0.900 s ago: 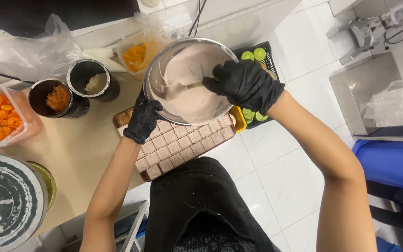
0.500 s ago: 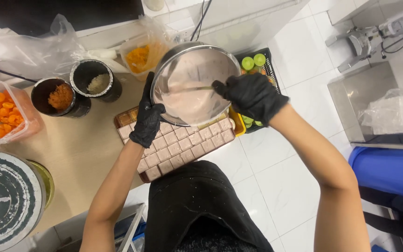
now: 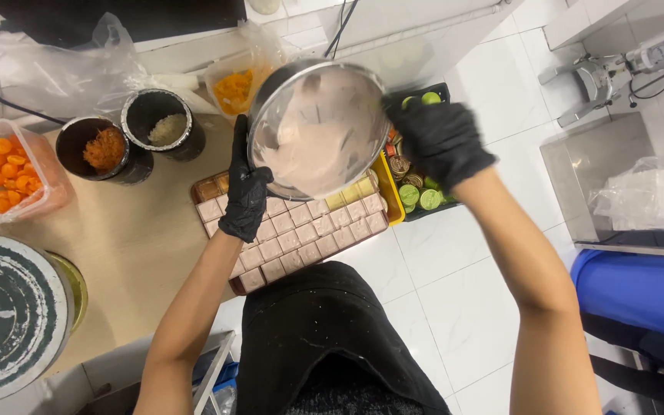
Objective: Fill square pastry molds with a creamy mixture using a bowl and spatula.
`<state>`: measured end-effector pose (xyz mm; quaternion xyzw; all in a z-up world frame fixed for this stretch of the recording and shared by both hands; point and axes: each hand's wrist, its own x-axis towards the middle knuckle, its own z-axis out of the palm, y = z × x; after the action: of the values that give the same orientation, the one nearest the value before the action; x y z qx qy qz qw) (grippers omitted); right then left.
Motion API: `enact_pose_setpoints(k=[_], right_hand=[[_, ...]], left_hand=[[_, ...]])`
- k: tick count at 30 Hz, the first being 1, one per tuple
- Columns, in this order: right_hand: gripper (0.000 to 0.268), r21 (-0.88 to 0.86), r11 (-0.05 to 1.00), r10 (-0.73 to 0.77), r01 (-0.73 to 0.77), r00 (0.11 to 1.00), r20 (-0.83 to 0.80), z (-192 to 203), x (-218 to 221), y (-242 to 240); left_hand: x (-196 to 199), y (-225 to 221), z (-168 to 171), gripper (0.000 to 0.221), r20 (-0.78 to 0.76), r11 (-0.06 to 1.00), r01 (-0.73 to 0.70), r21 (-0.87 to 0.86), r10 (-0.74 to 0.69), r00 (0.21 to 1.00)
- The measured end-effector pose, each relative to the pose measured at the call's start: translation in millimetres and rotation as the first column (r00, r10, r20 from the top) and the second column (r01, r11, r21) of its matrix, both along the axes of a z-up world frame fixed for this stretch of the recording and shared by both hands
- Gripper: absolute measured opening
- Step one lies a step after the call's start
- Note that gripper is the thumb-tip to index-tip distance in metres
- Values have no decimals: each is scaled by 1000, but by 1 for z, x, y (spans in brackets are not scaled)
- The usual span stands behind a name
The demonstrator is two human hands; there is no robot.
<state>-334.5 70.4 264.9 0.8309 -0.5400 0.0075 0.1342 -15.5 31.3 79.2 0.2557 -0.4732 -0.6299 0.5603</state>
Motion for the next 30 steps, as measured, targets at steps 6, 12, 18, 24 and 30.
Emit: enact_pose_setpoints(k=[6, 12, 18, 24, 30], right_hand=[[59, 80, 995, 37, -51, 986, 161, 7, 12, -2], [43, 7, 985, 170, -170, 985, 32, -27, 23, 0], [54, -202, 979, 3, 13, 997, 78, 24, -4, -1], [50, 38, 998, 36, -43, 984, 177, -23, -19, 15], [57, -188, 980, -55, 59, 998, 30, 0, -13, 10]], left_hand=[[1, -4, -22, 96, 6, 995, -95, -12, 95, 995], [0, -5, -6, 104, 19, 994, -109, -12, 109, 994], [-2, -1, -4, 102, -27, 994, -104, 18, 104, 994], [-5, -13, -27, 105, -55, 979, -196, -58, 192, 980], [-8, -16, -32, 104, -61, 983, -174, -62, 171, 983]])
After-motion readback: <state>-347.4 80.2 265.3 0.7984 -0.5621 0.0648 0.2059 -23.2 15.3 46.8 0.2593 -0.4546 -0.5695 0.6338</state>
